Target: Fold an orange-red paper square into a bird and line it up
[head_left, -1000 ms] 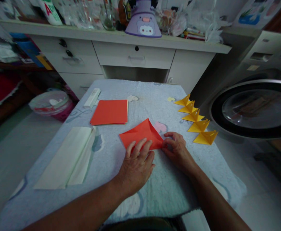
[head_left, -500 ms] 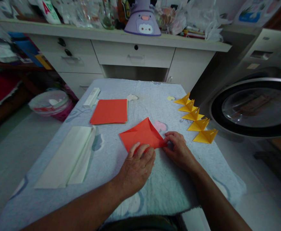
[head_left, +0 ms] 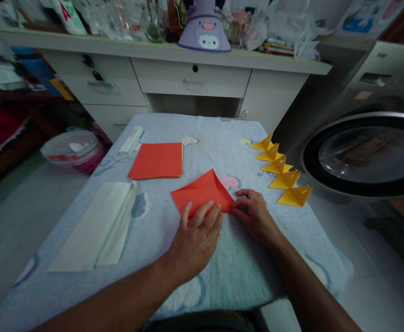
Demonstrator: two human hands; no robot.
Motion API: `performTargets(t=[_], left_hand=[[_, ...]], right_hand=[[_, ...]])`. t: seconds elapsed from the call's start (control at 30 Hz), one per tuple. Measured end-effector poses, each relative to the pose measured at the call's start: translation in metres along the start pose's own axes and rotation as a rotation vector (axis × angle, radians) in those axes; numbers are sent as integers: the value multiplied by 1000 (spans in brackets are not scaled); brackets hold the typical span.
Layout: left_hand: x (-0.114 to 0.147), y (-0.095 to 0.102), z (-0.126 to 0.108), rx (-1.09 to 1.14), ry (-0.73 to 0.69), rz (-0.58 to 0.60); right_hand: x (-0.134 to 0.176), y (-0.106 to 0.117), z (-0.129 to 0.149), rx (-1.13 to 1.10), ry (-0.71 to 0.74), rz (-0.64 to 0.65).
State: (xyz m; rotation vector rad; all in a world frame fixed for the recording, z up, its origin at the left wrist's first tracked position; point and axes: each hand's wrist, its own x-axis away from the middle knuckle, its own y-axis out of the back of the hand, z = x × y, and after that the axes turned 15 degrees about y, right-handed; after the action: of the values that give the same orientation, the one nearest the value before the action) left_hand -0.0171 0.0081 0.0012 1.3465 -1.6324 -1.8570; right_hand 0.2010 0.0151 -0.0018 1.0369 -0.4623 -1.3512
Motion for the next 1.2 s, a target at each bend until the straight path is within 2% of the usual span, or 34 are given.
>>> performTargets(t=[0.17,0.3,0.47,0.6,1.2], left_hand=[[7,1,0,-23,-109,-63],[5,-2,1,45,-202,56],[0,-8,3,90,-139,188],[1,-11,5,100,-104,250],[1,-12,7,117,-42,333]], right_hand=[[-1,-4,-1,44,8,-21],[-3,-3,1,50,-18,-7],[-5,-2,4,52,-43,-3],[-6,-3,6,76,-56,-3],[-7,-4,7,92,-51,-7]])
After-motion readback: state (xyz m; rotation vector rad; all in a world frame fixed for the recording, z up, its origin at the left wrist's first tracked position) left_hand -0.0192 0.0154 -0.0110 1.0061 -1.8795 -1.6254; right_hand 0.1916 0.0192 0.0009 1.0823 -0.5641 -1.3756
